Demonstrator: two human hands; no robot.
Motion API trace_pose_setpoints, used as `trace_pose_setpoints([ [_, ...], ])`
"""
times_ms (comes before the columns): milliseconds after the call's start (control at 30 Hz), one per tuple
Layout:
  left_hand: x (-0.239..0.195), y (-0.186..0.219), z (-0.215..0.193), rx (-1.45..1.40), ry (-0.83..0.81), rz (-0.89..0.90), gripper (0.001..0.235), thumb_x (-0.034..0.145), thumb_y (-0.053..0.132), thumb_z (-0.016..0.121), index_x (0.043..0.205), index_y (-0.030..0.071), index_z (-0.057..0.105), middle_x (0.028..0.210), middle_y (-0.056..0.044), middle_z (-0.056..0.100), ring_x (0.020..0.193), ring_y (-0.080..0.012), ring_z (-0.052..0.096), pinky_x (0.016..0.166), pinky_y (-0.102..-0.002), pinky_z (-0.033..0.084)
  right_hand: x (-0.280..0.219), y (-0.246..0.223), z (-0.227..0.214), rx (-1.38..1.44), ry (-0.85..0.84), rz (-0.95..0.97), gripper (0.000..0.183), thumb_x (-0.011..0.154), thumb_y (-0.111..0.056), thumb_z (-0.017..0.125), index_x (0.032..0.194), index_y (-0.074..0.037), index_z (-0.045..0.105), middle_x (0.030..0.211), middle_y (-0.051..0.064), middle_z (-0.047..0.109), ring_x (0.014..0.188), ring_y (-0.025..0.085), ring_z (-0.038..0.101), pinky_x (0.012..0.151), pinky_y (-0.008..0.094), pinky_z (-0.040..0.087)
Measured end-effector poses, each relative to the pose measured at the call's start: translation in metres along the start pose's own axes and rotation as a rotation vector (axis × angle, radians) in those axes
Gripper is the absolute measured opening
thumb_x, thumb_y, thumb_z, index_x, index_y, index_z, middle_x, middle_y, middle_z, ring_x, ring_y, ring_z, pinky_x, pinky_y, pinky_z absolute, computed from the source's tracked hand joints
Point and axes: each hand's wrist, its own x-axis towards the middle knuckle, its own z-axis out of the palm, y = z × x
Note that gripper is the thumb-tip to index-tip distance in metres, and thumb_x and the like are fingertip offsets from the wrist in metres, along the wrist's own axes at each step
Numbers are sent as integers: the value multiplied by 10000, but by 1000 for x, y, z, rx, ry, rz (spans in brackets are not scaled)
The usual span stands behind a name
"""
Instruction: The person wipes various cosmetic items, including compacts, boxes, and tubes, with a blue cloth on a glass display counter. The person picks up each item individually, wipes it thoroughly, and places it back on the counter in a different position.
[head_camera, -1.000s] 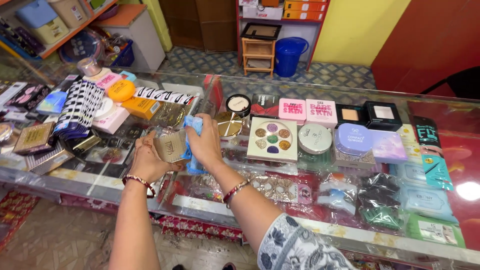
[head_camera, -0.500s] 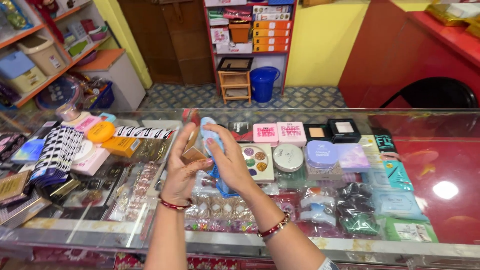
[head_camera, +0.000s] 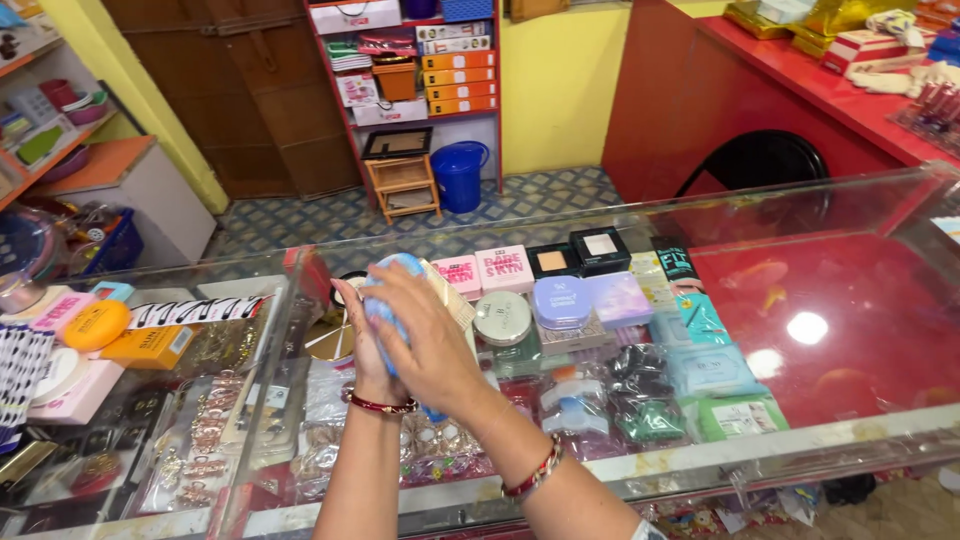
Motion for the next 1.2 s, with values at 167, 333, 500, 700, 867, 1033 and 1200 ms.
trace_pose_setpoints([
  [167,-13,-11,45,98,18,10,879,927,741,363,1434,36,500,1370,-97,617,1212,-213,630,1032,-386,508,14,30,-27,-50,207,78,243,1033,-159,554,1217,-12,614,1291,199,638,1345,404,550,1131,442,422],
  [333,3,-36,66,201,-153,-56,803,992,687,432,1418,15,543,1289,-74,661,1170,-177,626,1005,-345,515,13,46,-57,-62,396,176,216,1052,-175,531,1146,-9,632,1117,181,668,1084,356,656,950,398,504],
  [500,20,-75,115,422,-506,-173,752,831,186,769,1510,46,479,1277,-9,687,1118,-78,642,973,-260,511,2,63,-123,-87,623,185,234,1053,-203,542,1137,2,617,1072,168,679,1011,302,669,933,379,515],
  [700,0,-151,173,641,-584,-327,872,834,-21,846,1620,72,481,945,-123,646,719,-147,590,621,-306,479,-44,87,-221,-310,708,242,255,1064,-233,578,1155,1,621,1060,169,687,990,294,666,911,376,515],
  [867,-10,-199,192,453,-490,-330,788,738,-42,812,1476,4,539,1130,49,745,917,11,705,796,-164,571,-87,131,-273,-20,726,317,258,1060,-252,582,1169,-24,634,1081,176,708,1014,285,658,913,346,521],
  [1033,0,-205,190,496,-240,-179,740,742,-77,791,1445,39,590,1124,-120,746,925,-143,680,771,-286,525,-131,167,-274,-412,622,503,318,945,-171,656,1236,-42,654,1227,174,671,1110,357,602,955,427,479],
  [1200,15,-198,198,423,-163,-147,724,748,-87,769,1429,61,576,1188,-107,714,1015,-149,704,861,-297,575,-128,177,-261,-788,219,760,457,773,-124,692,1227,-165,723,1391,90,600,1217,356,519,968,469,469],
])
